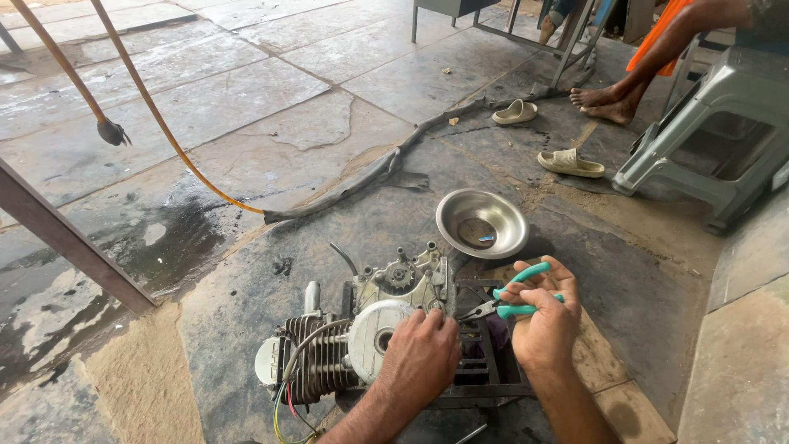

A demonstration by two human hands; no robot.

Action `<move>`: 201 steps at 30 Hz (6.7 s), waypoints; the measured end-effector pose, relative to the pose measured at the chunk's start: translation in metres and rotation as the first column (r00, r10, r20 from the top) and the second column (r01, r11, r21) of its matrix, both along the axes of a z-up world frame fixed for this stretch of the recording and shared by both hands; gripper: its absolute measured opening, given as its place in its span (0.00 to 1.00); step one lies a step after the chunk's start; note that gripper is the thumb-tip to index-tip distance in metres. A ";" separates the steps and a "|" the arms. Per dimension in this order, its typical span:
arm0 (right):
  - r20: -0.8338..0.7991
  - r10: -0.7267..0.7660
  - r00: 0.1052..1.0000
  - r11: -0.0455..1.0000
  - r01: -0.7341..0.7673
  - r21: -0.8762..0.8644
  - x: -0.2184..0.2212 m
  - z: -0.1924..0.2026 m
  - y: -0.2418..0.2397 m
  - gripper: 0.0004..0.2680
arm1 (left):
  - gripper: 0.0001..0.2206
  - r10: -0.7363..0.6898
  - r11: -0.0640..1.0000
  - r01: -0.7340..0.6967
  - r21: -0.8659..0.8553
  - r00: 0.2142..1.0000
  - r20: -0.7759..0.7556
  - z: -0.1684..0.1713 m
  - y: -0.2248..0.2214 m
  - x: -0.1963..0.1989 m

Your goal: Repairing and assembling a motorcycle engine component.

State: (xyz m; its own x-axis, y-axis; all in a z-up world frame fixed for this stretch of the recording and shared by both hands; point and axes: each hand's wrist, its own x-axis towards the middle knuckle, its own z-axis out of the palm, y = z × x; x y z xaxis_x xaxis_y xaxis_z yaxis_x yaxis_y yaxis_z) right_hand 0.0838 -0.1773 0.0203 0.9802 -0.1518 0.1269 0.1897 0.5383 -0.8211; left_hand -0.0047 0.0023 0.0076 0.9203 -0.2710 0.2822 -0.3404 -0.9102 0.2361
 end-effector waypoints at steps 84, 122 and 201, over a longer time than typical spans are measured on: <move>0.034 0.008 0.999 1.000 -0.008 0.018 -0.001 0.006 -0.003 0.22 | 0.08 0.091 0.957 -0.109 -0.268 0.993 -0.078 -0.007 0.020 0.013; 0.029 0.023 0.999 1.000 -0.023 0.005 0.000 0.004 -0.004 0.22 | 0.10 0.047 0.965 -0.070 -0.253 0.994 -0.095 0.010 0.016 0.005; 0.488 0.532 0.692 0.673 0.005 -0.740 0.019 0.053 0.103 0.09 | 0.22 -0.203 0.608 -0.029 -0.793 0.961 -0.190 0.050 0.081 0.065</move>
State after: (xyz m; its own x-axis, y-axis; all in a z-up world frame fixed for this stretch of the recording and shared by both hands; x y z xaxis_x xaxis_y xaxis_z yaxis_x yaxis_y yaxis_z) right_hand 0.1026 -0.0745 0.0735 0.5857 0.4845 0.6497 0.7268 0.0406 -0.6856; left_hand 0.0605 0.0833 0.0574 0.9699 -0.1347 0.2031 -0.2355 -0.3036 0.9232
